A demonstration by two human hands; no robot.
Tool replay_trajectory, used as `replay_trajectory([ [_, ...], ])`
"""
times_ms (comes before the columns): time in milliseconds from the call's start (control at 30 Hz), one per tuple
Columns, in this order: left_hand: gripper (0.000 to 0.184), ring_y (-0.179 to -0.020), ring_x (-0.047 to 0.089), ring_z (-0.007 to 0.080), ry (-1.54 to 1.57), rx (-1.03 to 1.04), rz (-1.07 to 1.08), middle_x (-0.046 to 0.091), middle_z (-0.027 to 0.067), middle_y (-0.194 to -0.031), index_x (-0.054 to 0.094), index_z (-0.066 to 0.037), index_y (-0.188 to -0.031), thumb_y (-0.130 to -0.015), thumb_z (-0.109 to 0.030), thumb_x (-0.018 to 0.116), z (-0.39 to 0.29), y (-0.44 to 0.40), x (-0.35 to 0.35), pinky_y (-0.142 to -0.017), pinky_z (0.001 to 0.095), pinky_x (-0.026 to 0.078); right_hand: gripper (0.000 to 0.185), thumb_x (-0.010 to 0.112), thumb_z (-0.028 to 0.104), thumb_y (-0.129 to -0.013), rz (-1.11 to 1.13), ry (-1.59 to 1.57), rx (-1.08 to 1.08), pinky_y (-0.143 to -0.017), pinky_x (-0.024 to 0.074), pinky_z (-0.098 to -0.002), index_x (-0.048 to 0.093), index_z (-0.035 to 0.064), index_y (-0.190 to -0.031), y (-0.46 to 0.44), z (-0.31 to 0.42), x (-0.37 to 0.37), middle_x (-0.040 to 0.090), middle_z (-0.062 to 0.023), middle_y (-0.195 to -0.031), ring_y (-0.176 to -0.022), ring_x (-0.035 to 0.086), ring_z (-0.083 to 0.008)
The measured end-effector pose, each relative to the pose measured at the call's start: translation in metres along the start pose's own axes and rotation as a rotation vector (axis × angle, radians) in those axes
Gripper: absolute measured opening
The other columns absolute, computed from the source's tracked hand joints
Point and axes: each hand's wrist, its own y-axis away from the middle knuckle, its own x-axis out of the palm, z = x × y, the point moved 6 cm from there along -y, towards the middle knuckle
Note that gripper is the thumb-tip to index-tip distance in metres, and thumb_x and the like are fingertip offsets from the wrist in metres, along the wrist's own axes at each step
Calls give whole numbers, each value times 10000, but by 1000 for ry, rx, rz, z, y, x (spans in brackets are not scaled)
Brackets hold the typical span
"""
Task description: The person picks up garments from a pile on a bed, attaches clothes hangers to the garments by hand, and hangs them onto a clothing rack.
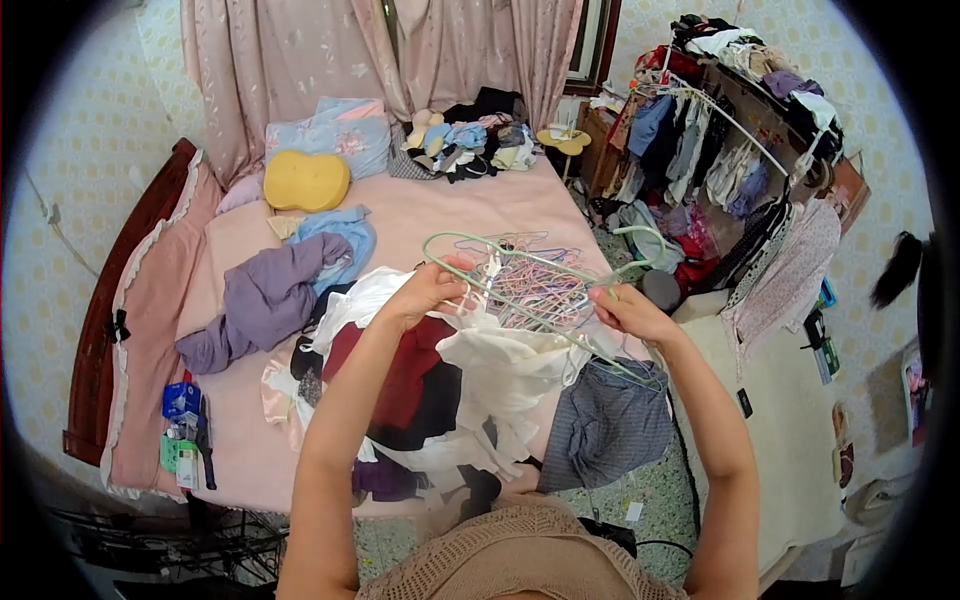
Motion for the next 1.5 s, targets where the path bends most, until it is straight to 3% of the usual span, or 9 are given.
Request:
replay_trajectory([
  [33, 360, -798, 606, 171, 2, -1, -1, 583, 108, -1011, 462, -54, -1138, -789, -66, 551, -2, 1, -2, -648, 251, 502, 474, 422, 415, -898, 1, 0, 1, -424, 260, -223, 410, 91, -552, -1, 1, -1, 368, 29, -506, -457, 309, -64],
  [100, 286, -871, 557, 144, -678, 92, -2, 583, 75, -993, 565, -60, -1069, -791, -124, 591, -15, 4, -5, -756, 270, 442, 463, 423, 404, -899, -5, -99, 32, -422, 259, -219, 409, 94, -557, -3, 2, -3, 362, 29, -497, -453, 318, -65],
  [233, 291, -875, 538, 128, -252, 208, 145, 604, 59, -941, 607, -33, -1012, -871, -270, 512, -21, 4, 6, -827, 281, 398, 436, 435, 397, -902, 54, -136, 25, -409, 209, -198, 406, 110, -575, 2, 11, 2, 360, 43, -519, -448, 275, -46],
  [433, 405, -593, 585, 152, -110, 294, 50, 618, 100, -666, 597, -16, -837, -916, -360, 398, -11, -4, 5, -669, 261, 423, 360, 444, 362, -902, 235, -520, 33, -425, 254, -207, 535, 50, -747, 1, 19, 4, 428, 17, -566, -469, 318, -63],
  [633, 440, -639, 591, 146, 235, 347, 115, 603, 101, -671, 567, -13, -801, -916, -395, 381, -8, -1, -9, -623, 255, 452, 716, 240, 585, -870, 233, -711, 2, -719, 395, -236, 526, -25, -1115, -2, 2, -5, 601, -76, -862, -775, 521, -132],
  [733, 413, -615, 584, 149, 383, 463, -2, 597, 102, -684, 540, -8, -847, -917, -383, 381, -1, -7, -34, -606, 255, 470, 596, 275, 478, -894, 94, -863, -29, -812, 392, -261, 482, -6, -1174, 0, -17, -15, 552, -107, -1113, -965, 527, -147],
  [833, 385, -618, 585, 153, 492, 498, -162, 599, 103, -698, 527, -8, -894, -929, -355, 363, 4, -3, -58, -633, 259, 474, 496, 340, 371, -897, -52, -854, -160, -839, 425, -286, 465, -11, -1186, 4, -38, -30, 550, -110, -1118, -990, 536, -170],
  [1000, 409, -652, 590, 157, 456, 529, -275, 604, 109, -711, 531, 2, -899, -921, -377, 377, 7, 0, -73, -656, 252, 469, 454, 506, 47, -852, -157, -911, -95, -523, 494, -162, 370, 38, -1286, 8, -31, -17, 556, -131, -1108, -604, 571, -57],
  [1500, 407, -660, 604, 157, 406, 521, -249, 614, 115, -743, 527, -15, -911, -911, -399, 389, -1, -3, -69, -648, 266, 486, 355, 563, 84, -819, -61, -700, -54, -518, 480, -176, 492, 5, -1158, -11, -6, 1, 605, -102, -1048, -561, 563, -73],
])
